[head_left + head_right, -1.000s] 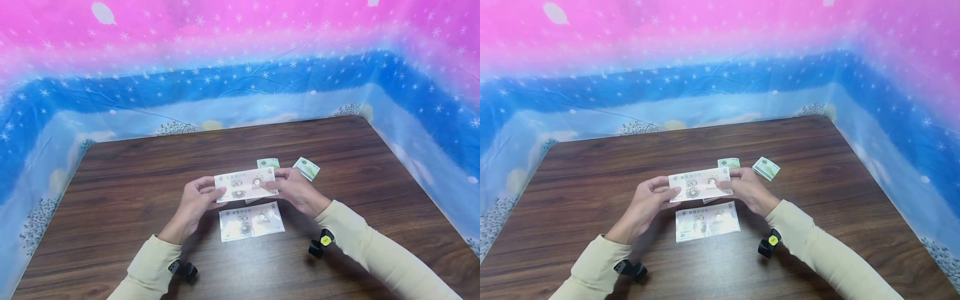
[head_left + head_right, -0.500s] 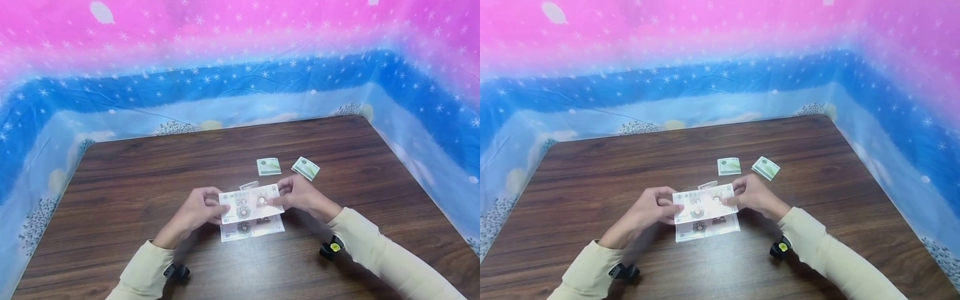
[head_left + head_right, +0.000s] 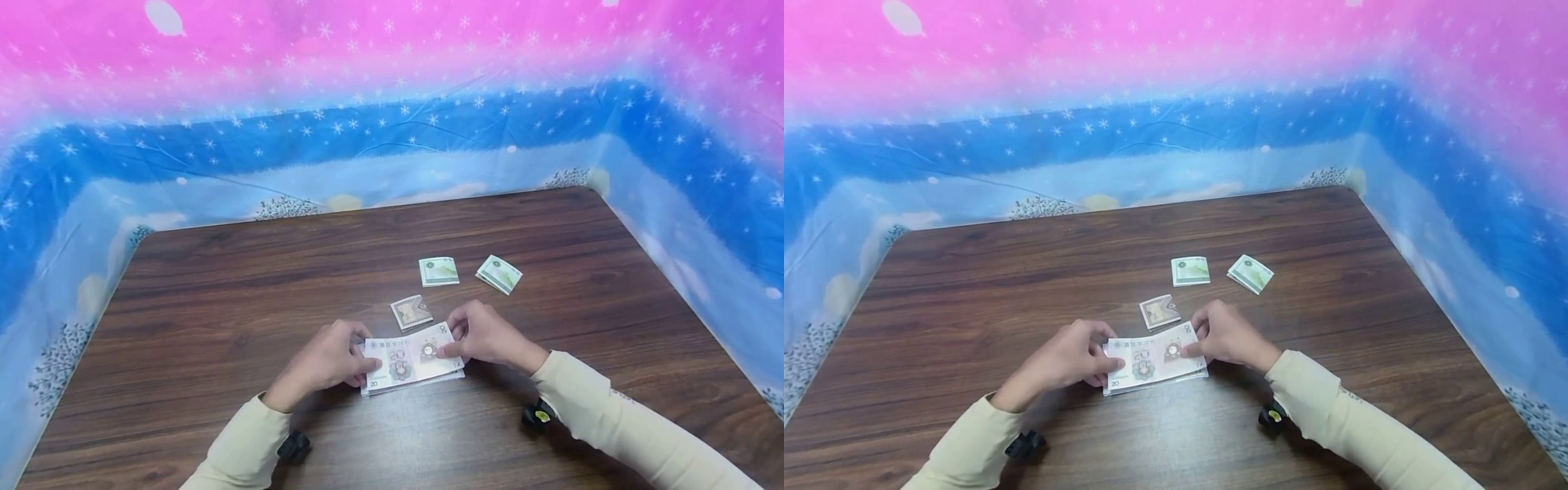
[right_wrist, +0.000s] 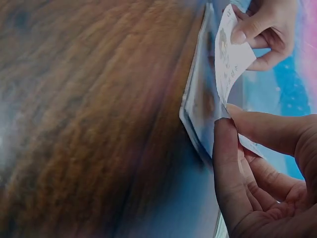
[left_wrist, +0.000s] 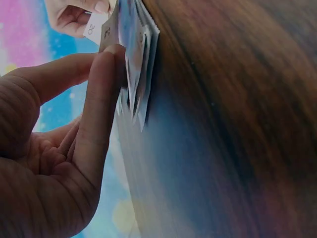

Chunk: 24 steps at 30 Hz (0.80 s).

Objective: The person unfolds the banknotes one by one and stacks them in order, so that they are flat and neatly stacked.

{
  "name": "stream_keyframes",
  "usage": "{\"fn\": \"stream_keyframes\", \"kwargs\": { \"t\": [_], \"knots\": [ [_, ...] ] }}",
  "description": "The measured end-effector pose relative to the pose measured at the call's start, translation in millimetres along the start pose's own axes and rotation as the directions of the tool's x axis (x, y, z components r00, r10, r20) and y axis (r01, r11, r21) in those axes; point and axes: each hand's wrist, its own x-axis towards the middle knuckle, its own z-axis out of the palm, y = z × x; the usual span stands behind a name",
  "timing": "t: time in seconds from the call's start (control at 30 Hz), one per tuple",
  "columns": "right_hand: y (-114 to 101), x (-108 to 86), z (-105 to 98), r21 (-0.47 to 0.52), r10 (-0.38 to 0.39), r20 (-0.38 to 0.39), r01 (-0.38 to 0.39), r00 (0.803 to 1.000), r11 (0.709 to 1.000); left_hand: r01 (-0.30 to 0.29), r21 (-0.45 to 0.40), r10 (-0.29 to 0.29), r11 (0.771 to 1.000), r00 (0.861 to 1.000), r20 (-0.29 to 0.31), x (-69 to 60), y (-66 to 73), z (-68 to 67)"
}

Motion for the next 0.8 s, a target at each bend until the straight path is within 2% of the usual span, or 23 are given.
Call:
{"fn": "stream_keyframes", "kwargs": {
  "t": [0.17, 0.47, 0.63, 0.8],
  "knots": [
    [-1.5, -1.2, 3.7, -0.076, 0.013, -0.005, -0.013, 1.000, 0.997, -0.008, 0.121, 0.011, 0.993, 1.000, -0.023, -0.2, 0.8, 3.7],
    [-2.4, -1.4, 7.9, -0.211, 0.038, -0.073, -0.053, 0.997, 0.976, 0.005, 0.211, 0.009, 0.977, 0.998, -0.069, 1.0, 0.6, 5.3],
    [-0.9, -2.9, 7.2, -0.225, 0.022, -0.078, -0.039, 0.997, 0.974, -0.004, 0.271, 0.031, 0.963, 0.995, -0.096, 0.4, 0.4, 5.9],
    [5.2, -4.3, -4.2, -0.157, 0.018, -0.097, -0.033, 0.995, 0.987, -0.043, 0.231, 0.069, 0.972, 0.992, -0.109, -2.4, 1.2, 2.5]
  ]
}}
